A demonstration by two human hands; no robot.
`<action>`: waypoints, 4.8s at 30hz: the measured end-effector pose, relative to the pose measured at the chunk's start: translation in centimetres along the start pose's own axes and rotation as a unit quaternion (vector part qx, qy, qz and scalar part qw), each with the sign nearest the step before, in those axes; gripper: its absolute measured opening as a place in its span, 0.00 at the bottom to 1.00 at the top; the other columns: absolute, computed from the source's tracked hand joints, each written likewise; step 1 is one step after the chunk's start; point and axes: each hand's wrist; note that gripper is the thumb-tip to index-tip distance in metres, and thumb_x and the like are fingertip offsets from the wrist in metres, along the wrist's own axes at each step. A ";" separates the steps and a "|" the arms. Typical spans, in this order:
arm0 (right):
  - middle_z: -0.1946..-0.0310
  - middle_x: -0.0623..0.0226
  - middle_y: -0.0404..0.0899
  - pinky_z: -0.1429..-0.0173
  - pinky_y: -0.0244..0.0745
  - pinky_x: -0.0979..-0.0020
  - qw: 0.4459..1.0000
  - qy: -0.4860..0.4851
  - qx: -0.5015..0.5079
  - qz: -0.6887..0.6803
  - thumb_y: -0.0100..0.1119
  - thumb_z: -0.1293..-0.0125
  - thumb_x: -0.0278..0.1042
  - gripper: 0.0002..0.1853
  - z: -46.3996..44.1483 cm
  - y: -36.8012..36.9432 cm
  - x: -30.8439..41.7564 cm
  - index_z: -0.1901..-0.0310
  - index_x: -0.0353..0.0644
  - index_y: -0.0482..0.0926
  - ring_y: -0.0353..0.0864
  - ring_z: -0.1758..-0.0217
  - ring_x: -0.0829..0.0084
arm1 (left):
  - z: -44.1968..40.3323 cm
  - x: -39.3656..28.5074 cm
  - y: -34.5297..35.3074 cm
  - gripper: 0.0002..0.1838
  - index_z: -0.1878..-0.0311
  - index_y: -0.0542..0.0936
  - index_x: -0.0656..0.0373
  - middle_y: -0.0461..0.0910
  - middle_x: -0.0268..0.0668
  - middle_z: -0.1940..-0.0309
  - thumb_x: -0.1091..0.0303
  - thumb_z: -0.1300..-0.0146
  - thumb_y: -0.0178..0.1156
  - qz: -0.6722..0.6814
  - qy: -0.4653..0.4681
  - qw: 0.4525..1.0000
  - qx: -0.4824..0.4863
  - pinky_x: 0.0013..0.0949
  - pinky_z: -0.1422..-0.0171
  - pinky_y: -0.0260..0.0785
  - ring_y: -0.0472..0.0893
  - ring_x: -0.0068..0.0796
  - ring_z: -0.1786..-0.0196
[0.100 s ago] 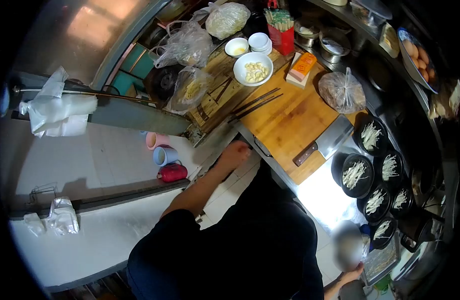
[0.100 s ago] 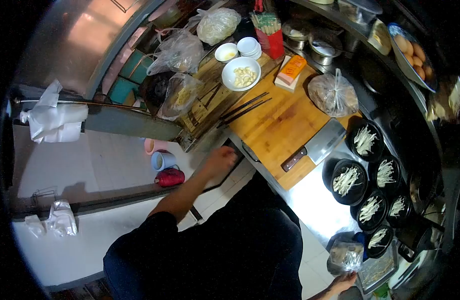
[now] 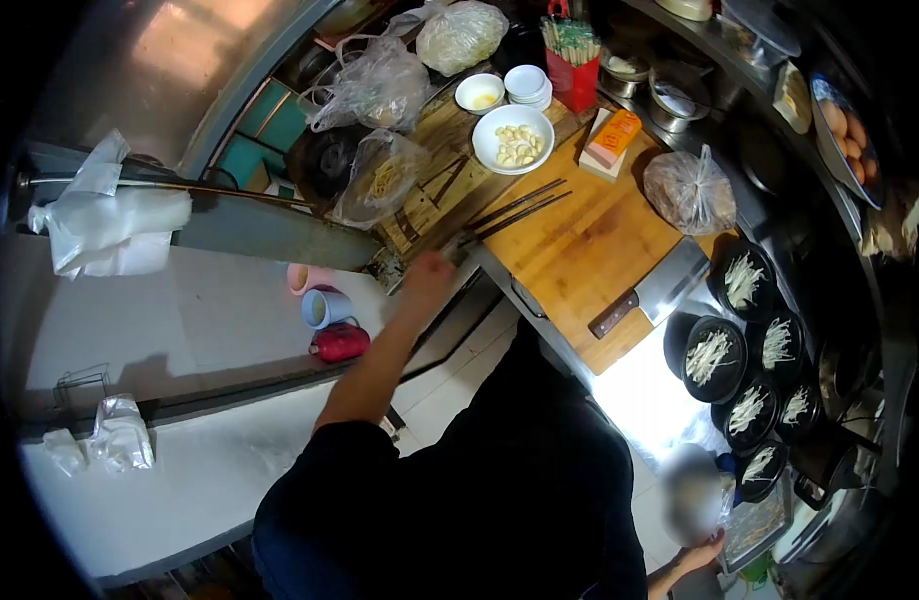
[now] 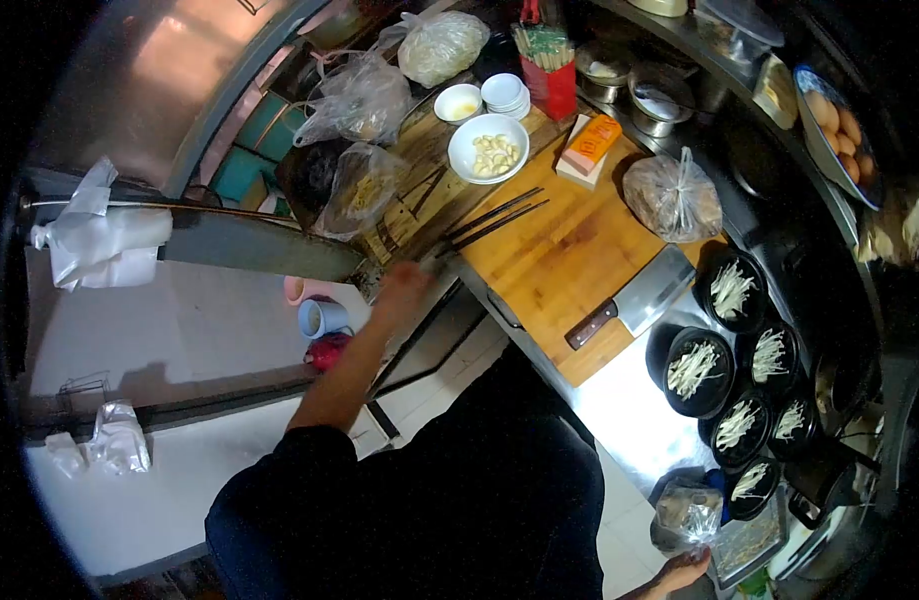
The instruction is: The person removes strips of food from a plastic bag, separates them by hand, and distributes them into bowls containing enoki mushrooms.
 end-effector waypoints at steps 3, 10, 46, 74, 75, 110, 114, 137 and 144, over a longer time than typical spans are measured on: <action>0.44 0.40 0.83 0.38 0.76 0.56 0.992 0.001 -0.062 0.111 0.63 0.27 0.38 0.22 0.8 -1.0 3.3 0.40 0.29 0.80 0.83 0.43 0.45 | -4.3 -1.9 -4.8 0.33 0.37 0.79 0.71 0.83 0.43 0.62 0.47 0.27 0.65 0.206 -0.081 0.968 -0.122 0.42 0.57 0.80 0.82 0.37 0.66; 0.41 0.43 0.82 0.36 0.77 0.55 0.978 -0.004 -0.097 0.185 0.69 0.36 0.27 0.24 -1.2 -0.9 4.9 0.38 0.32 0.80 0.81 0.39 0.45 | -15.6 0.2 -6.9 0.23 0.39 0.75 0.61 0.71 0.37 0.73 0.51 0.21 0.60 0.603 -0.276 0.731 -0.159 0.43 0.71 0.69 0.69 0.34 0.75; 0.55 0.53 0.89 0.46 0.83 0.58 0.713 -0.520 0.432 -0.187 0.68 0.32 0.31 0.12 24.5 29.0 84.9 0.49 0.42 0.85 0.89 0.53 0.58 | -1.9 3.1 -7.9 0.10 0.52 0.86 0.62 0.89 0.41 0.51 0.68 0.20 0.57 0.243 0.061 0.958 -0.139 0.35 0.50 0.80 0.85 0.30 0.46; 0.61 0.69 0.87 0.52 0.78 0.76 0.782 0.164 -0.042 -0.600 0.58 0.23 0.25 0.05 7.8 7.4 22.3 0.53 0.37 0.83 0.84 0.60 0.80 | 19.4 -23.1 19.0 0.15 0.53 0.88 0.67 0.89 0.41 0.52 0.66 0.19 0.57 0.081 0.191 0.754 0.623 0.30 0.60 0.84 0.86 0.25 0.56; 0.60 0.67 0.87 0.51 0.79 0.74 0.783 0.158 -0.021 -0.601 0.59 0.24 0.26 0.06 7.5 7.8 21.3 0.51 0.36 0.83 0.85 0.58 0.77 | 19.7 -22.7 19.4 0.15 0.53 0.88 0.67 0.89 0.41 0.52 0.66 0.19 0.57 0.076 0.190 0.756 0.621 0.30 0.60 0.84 0.86 0.25 0.56; 0.39 0.47 0.78 0.32 0.75 0.51 0.918 -0.324 0.227 -0.018 0.64 0.36 0.30 0.25 0.2 16.5 25.2 0.36 0.38 0.75 0.79 0.34 0.46 | 28.2 -23.6 21.4 0.12 0.48 0.84 0.59 0.85 0.48 0.52 0.63 0.29 0.65 -0.189 0.535 0.664 0.487 0.50 0.44 0.78 0.85 0.56 0.49; 0.43 0.46 0.81 0.33 0.77 0.50 0.908 -0.312 0.277 0.010 0.64 0.35 0.31 0.24 -0.4 14.7 25.8 0.38 0.39 0.76 0.82 0.38 0.45 | 28.2 -23.6 21.7 0.13 0.48 0.85 0.60 0.85 0.47 0.52 0.63 0.29 0.65 -0.218 0.538 0.649 0.492 0.50 0.44 0.78 0.85 0.55 0.49; 0.31 0.38 0.71 0.28 0.76 0.55 0.919 -0.230 0.285 0.144 0.66 0.39 0.26 0.51 1.2 17.6 22.6 0.17 0.37 0.47 0.80 0.32 0.46 | 26.4 -22.9 26.6 0.13 0.52 0.85 0.62 0.88 0.50 0.57 0.73 0.32 0.52 -0.437 0.583 0.527 0.437 0.53 0.45 0.81 0.88 0.53 0.51; 0.28 0.39 0.70 0.29 0.77 0.53 0.929 -0.231 0.283 -0.052 0.72 0.45 0.30 0.50 0.4 11.6 24.4 0.20 0.41 0.57 0.79 0.33 0.41 | 27.4 -24.3 25.4 0.14 0.44 0.81 0.63 0.86 0.51 0.49 0.70 0.31 0.61 -0.307 0.598 0.616 0.411 0.52 0.43 0.80 0.86 0.54 0.46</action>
Point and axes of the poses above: each hand's wrist, its own z-axis away from the middle knuckle, its own y-axis out of the palm, x = y × z
